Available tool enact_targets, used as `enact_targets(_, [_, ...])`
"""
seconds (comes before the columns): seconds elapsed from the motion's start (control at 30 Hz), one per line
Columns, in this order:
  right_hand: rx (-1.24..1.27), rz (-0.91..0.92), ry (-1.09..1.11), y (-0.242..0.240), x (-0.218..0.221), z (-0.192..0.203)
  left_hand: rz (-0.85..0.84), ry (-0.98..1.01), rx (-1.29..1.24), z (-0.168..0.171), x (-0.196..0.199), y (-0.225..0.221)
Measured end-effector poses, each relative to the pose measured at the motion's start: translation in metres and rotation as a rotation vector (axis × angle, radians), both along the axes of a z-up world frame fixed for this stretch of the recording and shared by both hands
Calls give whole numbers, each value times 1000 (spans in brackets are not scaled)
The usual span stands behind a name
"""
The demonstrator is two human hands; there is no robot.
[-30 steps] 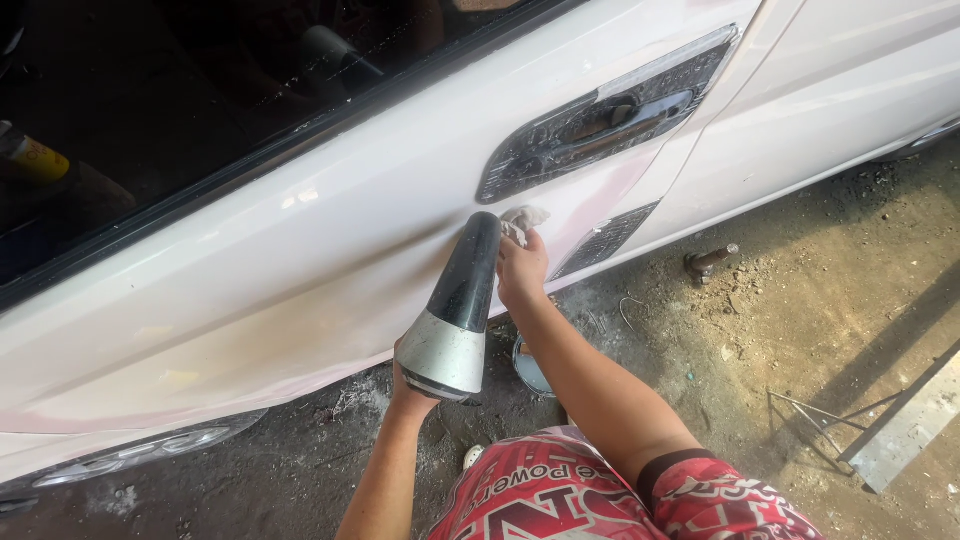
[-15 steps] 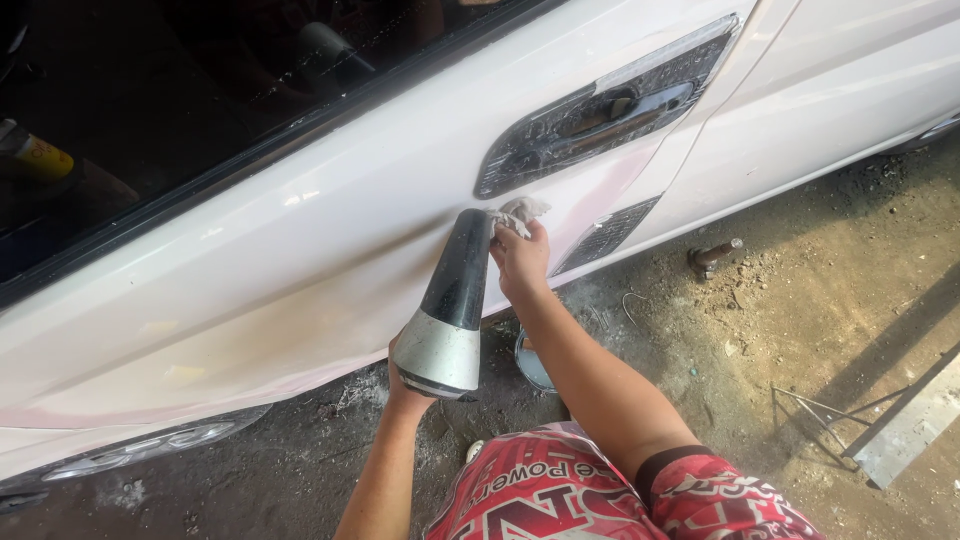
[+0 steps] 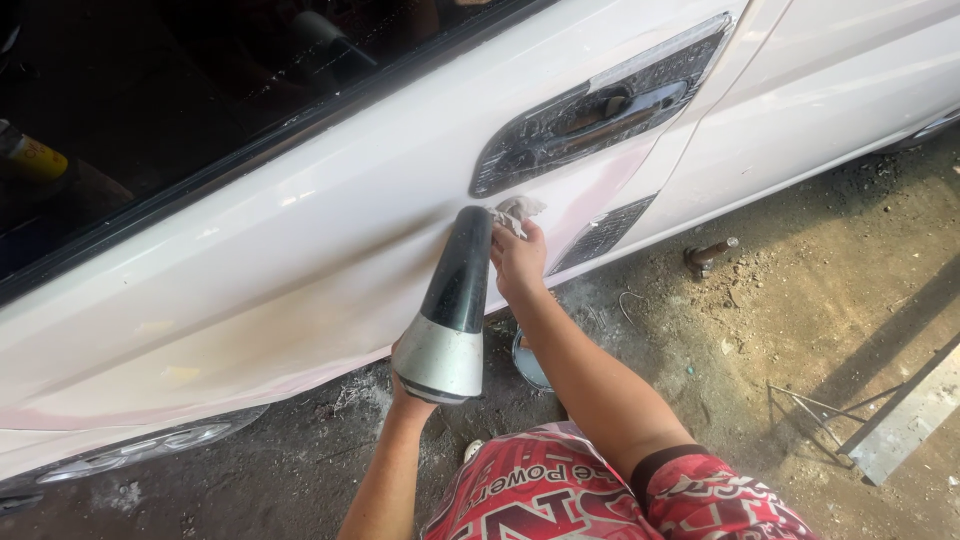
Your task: Use a hair dryer to dry automotive body filler or paint on a car door.
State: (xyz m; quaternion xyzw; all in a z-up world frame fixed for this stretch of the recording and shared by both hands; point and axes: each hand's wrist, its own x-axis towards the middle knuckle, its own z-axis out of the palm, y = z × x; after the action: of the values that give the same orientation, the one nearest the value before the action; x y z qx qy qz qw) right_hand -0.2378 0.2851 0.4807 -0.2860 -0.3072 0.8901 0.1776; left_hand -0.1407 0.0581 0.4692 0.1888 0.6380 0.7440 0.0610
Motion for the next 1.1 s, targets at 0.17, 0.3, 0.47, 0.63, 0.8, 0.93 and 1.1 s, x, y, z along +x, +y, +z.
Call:
enact_targets(0.17, [0, -18, -25, -2, -1, 3, 145, 470, -306, 31, -8, 0])
enact_targets(0.3, [-9, -3, -54, -2, 1, 8, 24, 402, -278, 56, -14, 9])
enact_targets(0.47, [29, -21, -33, 0, -4, -11, -114, 139, 10, 82, -18, 25])
enact_targets(0.63, [219, 24, -223, 1, 2, 5, 78, 517, -371, 139, -10, 38])
enact_targets(0.8, [83, -21, -89, 3, -5, -19, 45, 361, -330, 99, -4, 17])
enact_targets(0.93, [-19, 13, -26, -1, 4, 12, 119, 442, -523, 101, 7, 7])
enact_targets(1.1, [-7, 7, -41, -1, 2, 8, 145, 383, -556, 95, 14, 7])
